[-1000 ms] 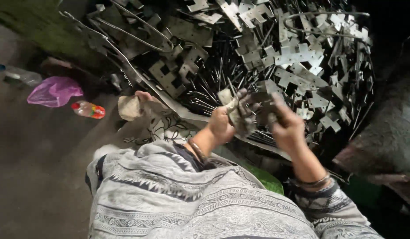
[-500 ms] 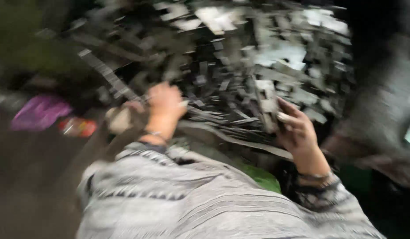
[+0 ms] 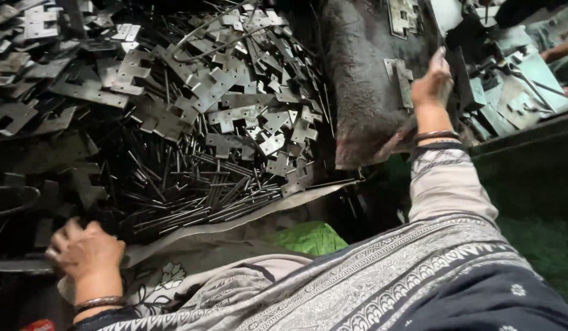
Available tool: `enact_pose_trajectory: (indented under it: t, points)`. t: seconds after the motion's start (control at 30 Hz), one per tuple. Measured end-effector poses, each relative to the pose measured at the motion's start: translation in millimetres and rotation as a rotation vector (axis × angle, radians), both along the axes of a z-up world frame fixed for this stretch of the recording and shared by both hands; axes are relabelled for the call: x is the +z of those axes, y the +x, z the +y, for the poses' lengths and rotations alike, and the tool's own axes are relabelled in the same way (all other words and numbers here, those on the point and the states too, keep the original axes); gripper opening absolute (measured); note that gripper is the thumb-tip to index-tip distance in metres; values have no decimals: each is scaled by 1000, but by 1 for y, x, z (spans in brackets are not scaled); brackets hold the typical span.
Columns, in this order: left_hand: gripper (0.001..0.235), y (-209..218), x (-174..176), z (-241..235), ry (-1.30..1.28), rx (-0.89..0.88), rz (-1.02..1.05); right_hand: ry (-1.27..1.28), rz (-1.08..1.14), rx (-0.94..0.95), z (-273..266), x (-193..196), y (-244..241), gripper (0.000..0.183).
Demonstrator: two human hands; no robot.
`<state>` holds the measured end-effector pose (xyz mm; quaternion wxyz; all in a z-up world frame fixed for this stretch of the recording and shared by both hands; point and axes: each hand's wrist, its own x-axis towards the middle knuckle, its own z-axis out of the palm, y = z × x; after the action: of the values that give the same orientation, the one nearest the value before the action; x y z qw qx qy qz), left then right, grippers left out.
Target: The person sorts through a pile of metal hinges and pins by hand, picking up individual pieces to fit them together and placing the assembled hinges onto a padded surface.
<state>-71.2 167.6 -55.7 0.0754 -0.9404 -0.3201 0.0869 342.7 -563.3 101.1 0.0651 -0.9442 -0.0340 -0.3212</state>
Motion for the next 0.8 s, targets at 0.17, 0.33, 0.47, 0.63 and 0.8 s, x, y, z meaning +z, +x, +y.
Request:
enact_pose_trajectory:
  t: [0.17, 0.33, 0.47, 0.63, 0.8]
  points:
    - [75, 10, 42, -20, -89, 10, -113, -97, 381, -68, -23, -5, 21, 54]
    - [42, 8, 98, -42, -383, 139, -315, -56, 211, 153, 33, 28, 3, 22]
    - [35, -3, 124, -51, -342, 74, -501, -49, 84, 589, 143, 56, -54, 26]
    - [17, 6, 122, -95, -551, -157, -755, -5, 313, 873, 264, 31, -130, 34]
    - [60, 10, 97, -99, -661, -171, -948, -625, 303, 765, 311, -19, -125, 57]
